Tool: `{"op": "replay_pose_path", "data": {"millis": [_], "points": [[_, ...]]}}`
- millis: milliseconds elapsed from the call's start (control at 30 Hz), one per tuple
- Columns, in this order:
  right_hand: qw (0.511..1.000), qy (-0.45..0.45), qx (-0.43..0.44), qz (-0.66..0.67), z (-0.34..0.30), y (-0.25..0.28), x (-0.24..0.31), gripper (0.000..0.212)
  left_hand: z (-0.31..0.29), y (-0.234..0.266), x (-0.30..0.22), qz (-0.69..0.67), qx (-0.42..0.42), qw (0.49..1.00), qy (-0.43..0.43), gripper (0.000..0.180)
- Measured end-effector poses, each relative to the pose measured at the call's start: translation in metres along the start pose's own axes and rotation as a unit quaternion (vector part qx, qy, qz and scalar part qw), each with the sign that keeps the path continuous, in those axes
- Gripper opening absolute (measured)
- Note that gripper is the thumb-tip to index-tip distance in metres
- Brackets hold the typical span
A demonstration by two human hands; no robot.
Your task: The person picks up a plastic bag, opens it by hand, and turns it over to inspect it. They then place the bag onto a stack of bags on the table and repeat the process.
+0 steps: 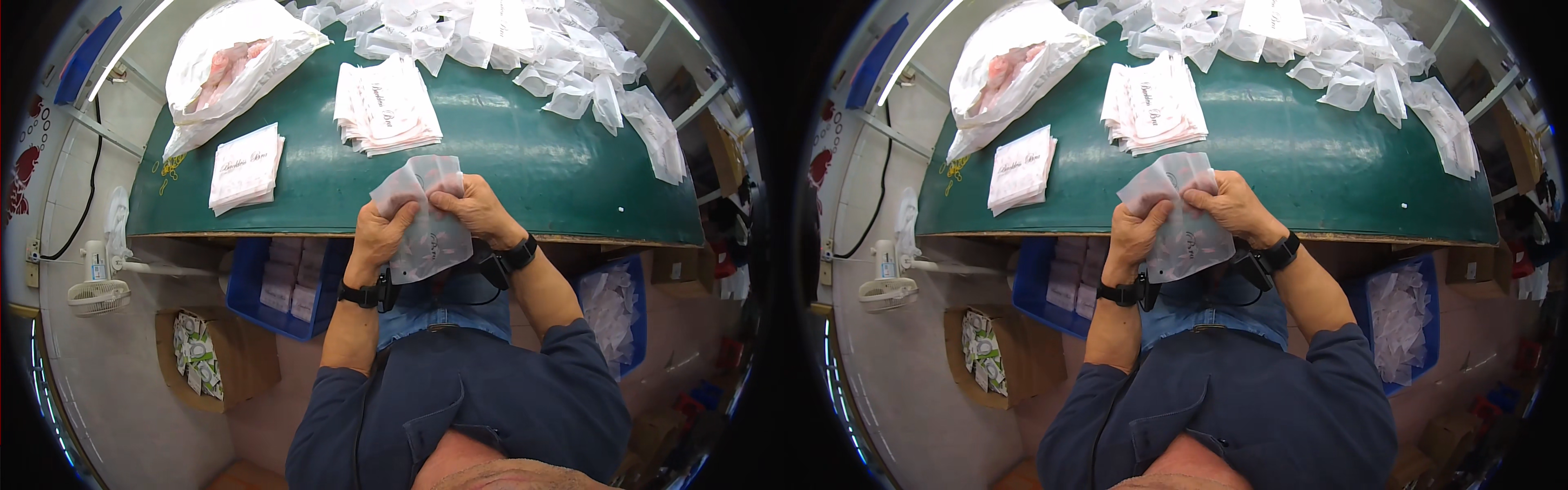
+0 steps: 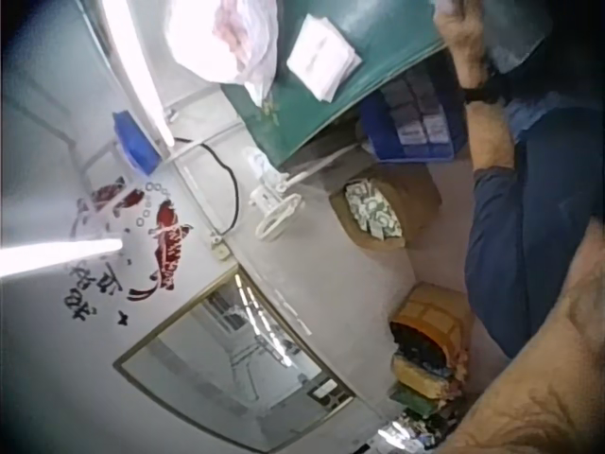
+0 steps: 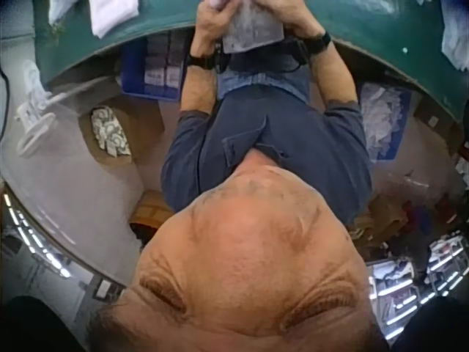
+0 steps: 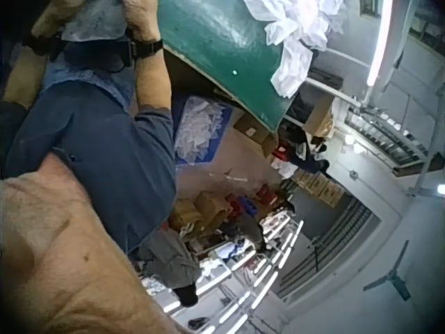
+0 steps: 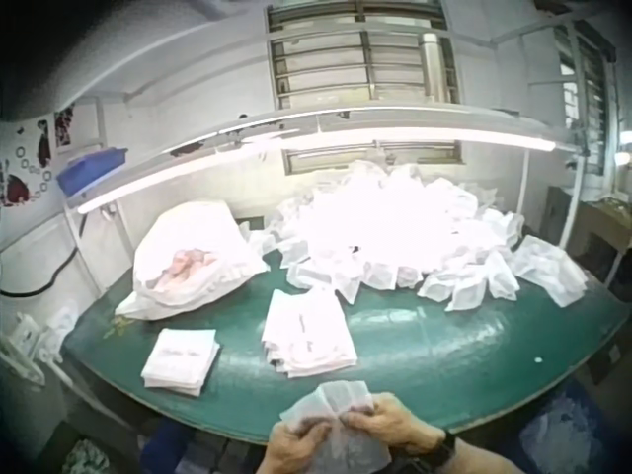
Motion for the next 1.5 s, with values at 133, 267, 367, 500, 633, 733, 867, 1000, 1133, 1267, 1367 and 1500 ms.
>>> {"op": "replay_pose_path", "data": {"millis": [133,267,367,500,633,733,867,1000,1133,1267,1367,1500], "points": [[1.000,-0.006,-0.015,0.021,-0.006,0.004,-0.010,0.019,-0.003,0.001,0.000,-0.030,-0.005,0.999,0.012,0.023],[0.998,-0.006,0.011,0.058,-0.006,-0.004,-0.002,0.021,-0.005,0.001,-0.002,-0.049,-0.002,0.999,0.018,0.023],[0.997,-0.012,0.030,0.065,-0.007,-0.003,-0.004,0.021,-0.007,0.003,-0.003,-0.042,0.011,0.999,0.015,0.024],[0.998,0.021,-0.007,0.052,-0.008,-0.006,-0.004,0.020,-0.006,0.000,-0.004,-0.042,-0.014,0.998,0.041,0.029],[0.984,0.136,-0.111,0.004,-0.006,-0.018,0.009,0.022,-0.010,-0.008,-0.024,0.196,-0.237,0.930,-0.199,0.036],[0.968,0.196,-0.147,-0.059,-0.008,-0.027,0.015,0.021,-0.022,-0.016,-0.045,0.325,-0.212,0.886,-0.252,0.038],[0.891,0.293,-0.094,-0.332,-0.015,-0.033,0.014,0.023,-0.019,-0.018,-0.027,0.131,-0.161,0.972,-0.109,0.029],[0.891,0.329,-0.069,-0.305,-0.017,-0.042,0.017,0.025,-0.021,-0.013,-0.018,0.013,-0.084,0.996,-0.035,0.024],[0.911,0.316,0.008,-0.266,-0.021,-0.044,0.020,0.027,-0.024,-0.002,-0.009,0.030,-0.106,0.993,-0.050,0.024],[0.925,0.309,0.050,-0.215,-0.023,-0.053,0.017,0.022,-0.024,-0.014,0.006,-0.079,-0.110,0.988,-0.069,0.032],[0.937,0.296,0.023,-0.185,-0.019,-0.058,0.009,0.019,-0.030,-0.026,-0.011,-0.140,-0.084,0.985,-0.056,0.039],[0.978,0.163,0.060,-0.116,-0.021,-0.047,0.013,0.019,-0.032,-0.011,0.000,-0.111,-0.048,0.993,-0.010,0.049]]}}
Point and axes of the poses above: each hand's wrist, its own z-axis towards the middle knuckle, its own y-axis out of the back of the hand, x = y × z, the point moved 1 cm from there along z, towards the middle knuckle, and after that the axes turned 5 degrees about y, right-handed, at the moved point
